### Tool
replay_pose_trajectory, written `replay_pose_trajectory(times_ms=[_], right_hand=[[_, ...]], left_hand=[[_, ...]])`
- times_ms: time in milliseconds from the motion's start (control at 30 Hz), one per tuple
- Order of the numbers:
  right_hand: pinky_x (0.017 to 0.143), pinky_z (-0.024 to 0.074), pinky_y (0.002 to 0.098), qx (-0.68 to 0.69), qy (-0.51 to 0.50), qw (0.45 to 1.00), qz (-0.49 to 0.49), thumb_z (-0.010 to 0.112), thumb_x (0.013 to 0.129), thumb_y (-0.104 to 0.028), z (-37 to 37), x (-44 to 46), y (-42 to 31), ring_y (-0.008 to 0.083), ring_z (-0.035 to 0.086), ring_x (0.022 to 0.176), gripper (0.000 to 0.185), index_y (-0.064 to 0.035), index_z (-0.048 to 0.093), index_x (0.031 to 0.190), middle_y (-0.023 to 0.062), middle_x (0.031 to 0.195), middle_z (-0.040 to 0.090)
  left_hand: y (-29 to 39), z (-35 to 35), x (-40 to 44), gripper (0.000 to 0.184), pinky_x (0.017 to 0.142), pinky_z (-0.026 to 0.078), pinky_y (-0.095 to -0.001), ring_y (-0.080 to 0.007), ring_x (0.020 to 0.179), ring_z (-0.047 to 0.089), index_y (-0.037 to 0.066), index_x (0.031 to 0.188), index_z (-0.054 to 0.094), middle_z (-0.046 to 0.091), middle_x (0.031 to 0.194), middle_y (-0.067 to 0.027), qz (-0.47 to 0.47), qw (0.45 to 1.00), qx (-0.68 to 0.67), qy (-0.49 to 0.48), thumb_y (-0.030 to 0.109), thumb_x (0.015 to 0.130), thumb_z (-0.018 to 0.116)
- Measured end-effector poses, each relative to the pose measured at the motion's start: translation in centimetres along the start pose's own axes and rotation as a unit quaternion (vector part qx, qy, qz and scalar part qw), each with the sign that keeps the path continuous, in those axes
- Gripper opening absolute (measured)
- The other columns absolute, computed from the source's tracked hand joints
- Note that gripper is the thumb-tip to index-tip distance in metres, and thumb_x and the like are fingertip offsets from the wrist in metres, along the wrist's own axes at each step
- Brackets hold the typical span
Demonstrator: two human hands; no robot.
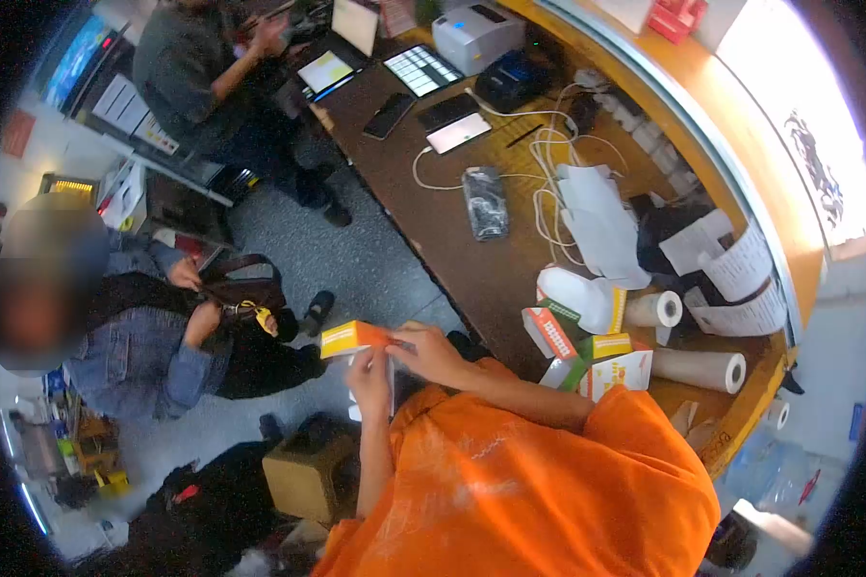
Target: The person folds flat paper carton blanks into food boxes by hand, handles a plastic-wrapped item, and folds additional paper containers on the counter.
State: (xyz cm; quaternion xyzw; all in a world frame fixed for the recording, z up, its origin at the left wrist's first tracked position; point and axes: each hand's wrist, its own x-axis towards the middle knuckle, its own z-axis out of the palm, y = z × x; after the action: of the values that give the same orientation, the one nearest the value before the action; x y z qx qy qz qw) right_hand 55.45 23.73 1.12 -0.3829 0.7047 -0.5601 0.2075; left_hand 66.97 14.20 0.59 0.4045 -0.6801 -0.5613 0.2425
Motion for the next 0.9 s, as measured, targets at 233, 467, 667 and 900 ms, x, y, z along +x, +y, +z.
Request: replay_pose_trajectory(times_ms=[233,467,667,900], right_hand=[[0.061,0.0476,0.0359,-0.04,-0.033,0.992,0.117,0.069,0.089,-0.022,-0.9,-0.3,2.2,0.0233,0.065,0.072,0.025,0.0028,0.07,0.087,0.0171,0.078,0.064],[0.066,0.0478,0.0399,-0.031,-0.056,0.994,0.084,0.064,0.089,-0.016,-0.2,-1.7,5.3,0.0318,0.064,0.075,0.017,0.0006,0.068,0.087,0.0185,0.079,0.064],[0.07,0.049,0.038,0.036,-0.089,0.984,0.147,0.063,0.09,-0.018,-0.7,-1.2,5.5,0.0271,0.064,0.076,0.019,-0.0009,0.07,0.093,0.0167,0.083,0.066],[0.064,0.0486,0.0314,0.025,-0.08,0.986,0.143,0.067,0.09,-0.019,-0.3,-1.1,5.3,0.0157,0.064,0.07,0.022,0.0025,0.071,0.095,0.0116,0.081,0.069]], left_hand=[[-0.6,0.8,-1.4,0.017,0.065,0.047,-0.0218,-0.009,0.076,0.06,-0.006,0.1,0.07,0.068,0.091,-0.005,-0.145,0.984,-0.097,-0.033,0.009,0.094,0.065],[-4.0,1.2,-1.2,0.022,0.072,0.052,-0.0248,-0.0131,0.083,0.065,-0.006,0.108,0.067,0.069,0.095,-0.0074,-0.299,0.902,-0.31,-0.042,0.011,0.093,0.066],[-3.6,0.7,-1.4,0.026,0.083,0.05,-0.0283,-0.0152,0.098,0.063,-0.001,0.116,0.064,0.067,0.108,-0.0072,-0.314,0.902,-0.291,-0.064,0.013,0.094,0.064],[-3.5,0.4,-1.2,0.021,0.085,0.054,-0.0309,-0.0177,0.095,0.066,-0.002,0.109,0.067,0.069,0.104,-0.01,-0.318,0.886,-0.333,-0.055,0.011,0.093,0.066]])
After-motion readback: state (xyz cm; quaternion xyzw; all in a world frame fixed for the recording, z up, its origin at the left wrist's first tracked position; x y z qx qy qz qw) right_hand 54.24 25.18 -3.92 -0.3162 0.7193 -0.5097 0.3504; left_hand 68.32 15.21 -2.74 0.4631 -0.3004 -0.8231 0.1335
